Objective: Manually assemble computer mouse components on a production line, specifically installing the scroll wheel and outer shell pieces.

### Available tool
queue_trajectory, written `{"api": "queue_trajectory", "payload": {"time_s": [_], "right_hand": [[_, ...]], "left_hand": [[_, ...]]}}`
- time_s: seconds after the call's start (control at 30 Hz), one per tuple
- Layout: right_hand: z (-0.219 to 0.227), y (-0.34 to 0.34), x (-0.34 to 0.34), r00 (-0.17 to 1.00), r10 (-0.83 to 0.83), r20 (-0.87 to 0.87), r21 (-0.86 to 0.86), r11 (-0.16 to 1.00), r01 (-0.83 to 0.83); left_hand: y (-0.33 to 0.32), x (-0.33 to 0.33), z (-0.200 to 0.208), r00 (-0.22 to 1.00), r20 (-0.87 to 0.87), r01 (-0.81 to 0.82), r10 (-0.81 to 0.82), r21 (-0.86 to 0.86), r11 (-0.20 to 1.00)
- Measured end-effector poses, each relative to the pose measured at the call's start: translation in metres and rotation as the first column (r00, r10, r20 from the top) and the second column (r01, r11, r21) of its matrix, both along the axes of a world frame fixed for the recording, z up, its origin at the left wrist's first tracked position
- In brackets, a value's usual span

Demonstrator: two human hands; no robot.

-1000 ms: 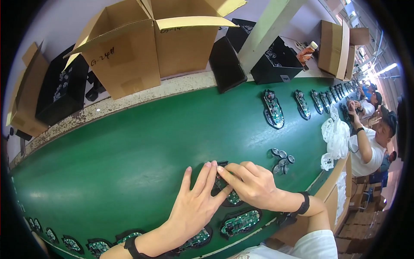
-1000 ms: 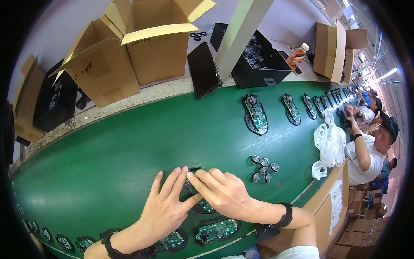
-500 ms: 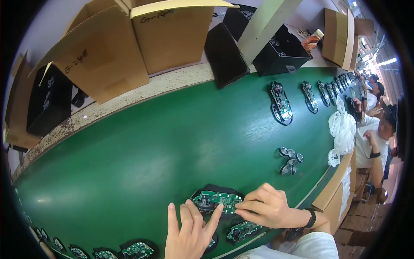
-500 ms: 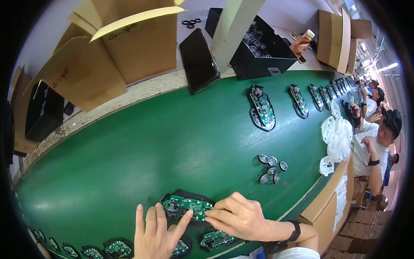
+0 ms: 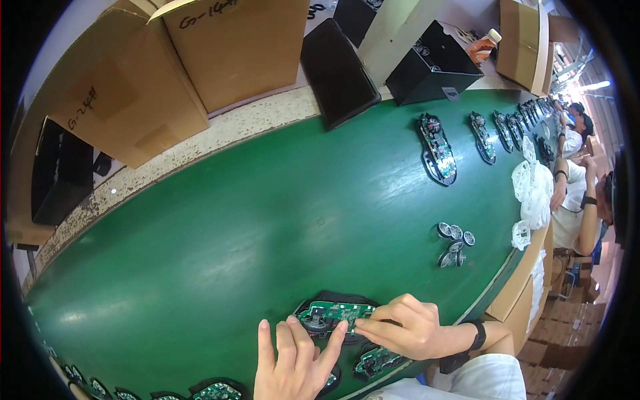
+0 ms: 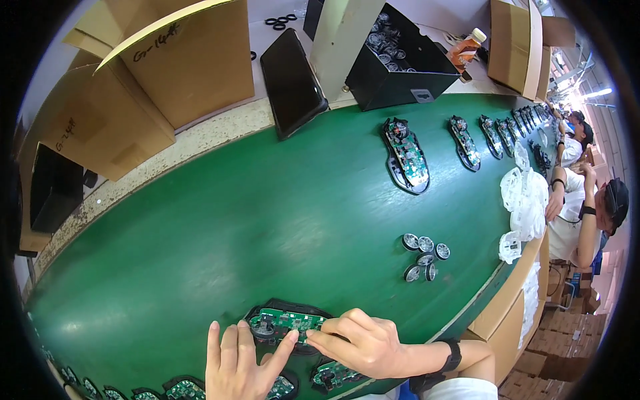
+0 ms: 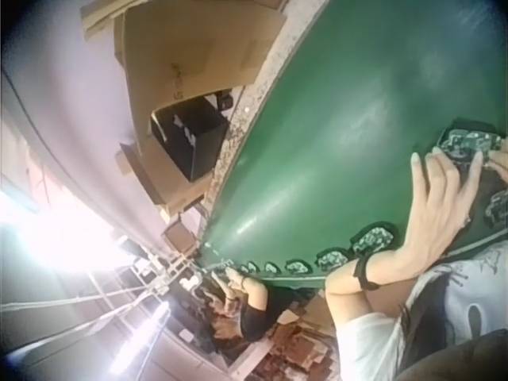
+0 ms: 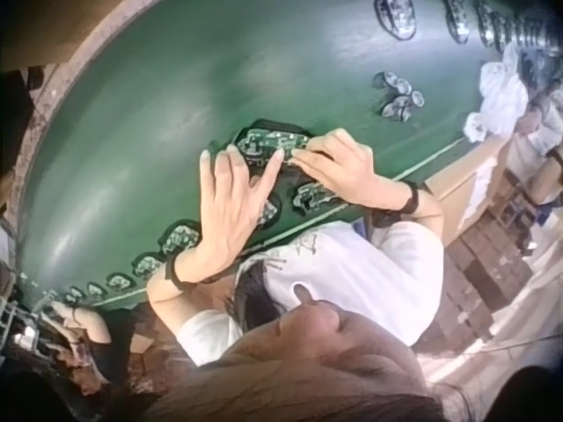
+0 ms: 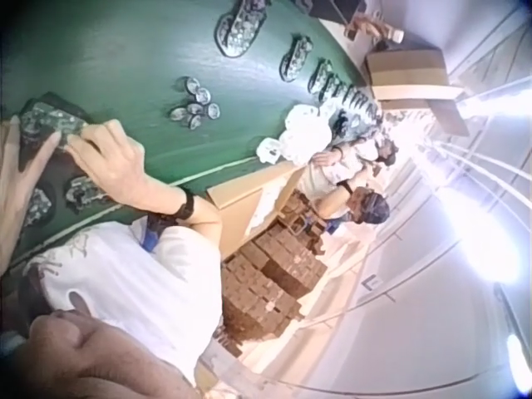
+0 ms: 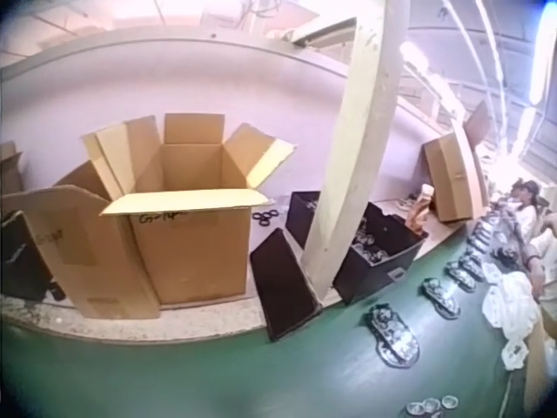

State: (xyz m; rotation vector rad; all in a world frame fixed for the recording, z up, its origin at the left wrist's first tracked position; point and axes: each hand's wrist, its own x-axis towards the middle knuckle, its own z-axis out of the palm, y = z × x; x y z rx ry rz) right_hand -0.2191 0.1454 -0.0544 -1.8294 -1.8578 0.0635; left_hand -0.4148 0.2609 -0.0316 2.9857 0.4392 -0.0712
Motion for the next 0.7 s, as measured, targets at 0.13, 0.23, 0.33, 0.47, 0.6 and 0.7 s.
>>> {"api": "queue_trajectory", "payload": {"time_s": [0.13, 0.23, 0.33, 0.47, 0.6, 0.7], "right_hand": [[0.001, 0.002, 0.002, 0.996, -0.010, -0.089, -0.053, 0.999, 0.005], [0.000, 0.003, 0.004, 0.991, 0.026, -0.132, -0.068, 0.997, -0.035], [0.000, 0.003, 0.006, 0.991, 0.051, -0.125, -0.060, 0.996, -0.059], [-0.003, 0.002, 0.010, 0.988, 0.076, -0.135, -0.058, 0.995, -0.085], [-0.006, 0.002, 0.015, 0.982, 0.104, -0.155, -0.046, 0.993, -0.112], [-0.009, -0.003, 0.019, 0.979, 0.064, -0.191, -0.035, 0.997, -0.072]], "left_hand": [[0.001, 0.000, -0.002, 1.000, 0.019, 0.013, -0.013, 0.009, 1.000], [0.001, 0.000, -0.003, 1.000, 0.017, 0.023, -0.024, 0.021, 1.000], [0.001, 0.002, -0.002, 0.999, 0.001, 0.036, -0.036, 0.028, 0.999], [0.001, 0.003, -0.003, 0.999, 0.006, 0.041, -0.041, 0.015, 0.999], [0.001, 0.003, -0.008, 0.999, 0.028, 0.045, -0.046, 0.023, 0.999], [0.000, 0.004, -0.011, 0.998, 0.056, 0.024, -0.025, 0.002, 1.000]]}}
